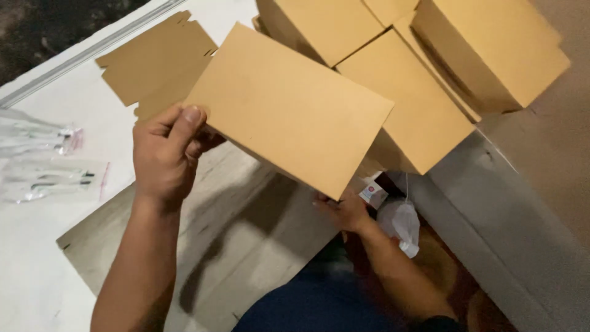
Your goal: Folding cardboard boxes and placing small items inside them
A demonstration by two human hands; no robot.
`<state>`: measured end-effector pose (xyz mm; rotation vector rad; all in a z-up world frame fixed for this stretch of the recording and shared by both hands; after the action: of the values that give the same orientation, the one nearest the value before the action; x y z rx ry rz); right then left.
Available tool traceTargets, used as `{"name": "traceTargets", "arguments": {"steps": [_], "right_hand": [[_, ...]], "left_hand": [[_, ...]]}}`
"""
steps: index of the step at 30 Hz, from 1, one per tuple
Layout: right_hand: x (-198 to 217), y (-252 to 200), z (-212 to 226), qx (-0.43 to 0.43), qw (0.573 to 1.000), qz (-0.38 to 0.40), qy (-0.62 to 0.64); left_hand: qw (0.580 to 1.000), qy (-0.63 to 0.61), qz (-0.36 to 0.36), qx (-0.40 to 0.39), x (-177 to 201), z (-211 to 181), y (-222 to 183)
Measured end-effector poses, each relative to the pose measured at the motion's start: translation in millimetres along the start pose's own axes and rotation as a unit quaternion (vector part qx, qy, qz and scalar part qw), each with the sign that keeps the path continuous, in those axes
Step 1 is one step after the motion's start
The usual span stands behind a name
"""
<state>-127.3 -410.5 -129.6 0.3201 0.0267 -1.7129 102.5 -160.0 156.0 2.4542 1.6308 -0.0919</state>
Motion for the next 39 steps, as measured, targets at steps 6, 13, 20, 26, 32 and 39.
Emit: {"name": "traceTargets", "arguments": {"steps": [6,13,20,26,32,39], "right_hand": [[-64,34,113,0.087,0.987,0.056,-0.127],[-64,41,125,0.088,0.981,0.049,-0.167],[-61,46,134,0.099,0.977,0.055,-0.180],[-55,49,135,0.093,0.981,0.045,-0.161],[-48,50,137,0.057,0.985,0.030,-0.159],[-43,54,150,0.066,0.987,0.044,-0.138]], "left_hand": [[0.995,0.029,0.070,0.059,-60,-19,85],[0.996,0.066,0.048,0.038,-103,-17,197],[0.993,0.108,0.033,0.046,-154,-19,274],[0.986,0.125,0.104,0.038,-221,-14,299],[0.974,0.119,0.186,0.052,-305,6,318],[0.944,0.218,0.233,0.080,-386,-5,255]]}}
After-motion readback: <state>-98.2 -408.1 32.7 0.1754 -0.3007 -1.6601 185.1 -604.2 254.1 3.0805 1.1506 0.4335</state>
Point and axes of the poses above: each hand's wrist, its own y-axis towards the middle knuckle, its own x-axis out of the back of the hand, z = x × y, the point moved 5 cm from there along y, towards the middle knuckle, and after that the axes turned 10 degrees about y, right-handed, at the moved point
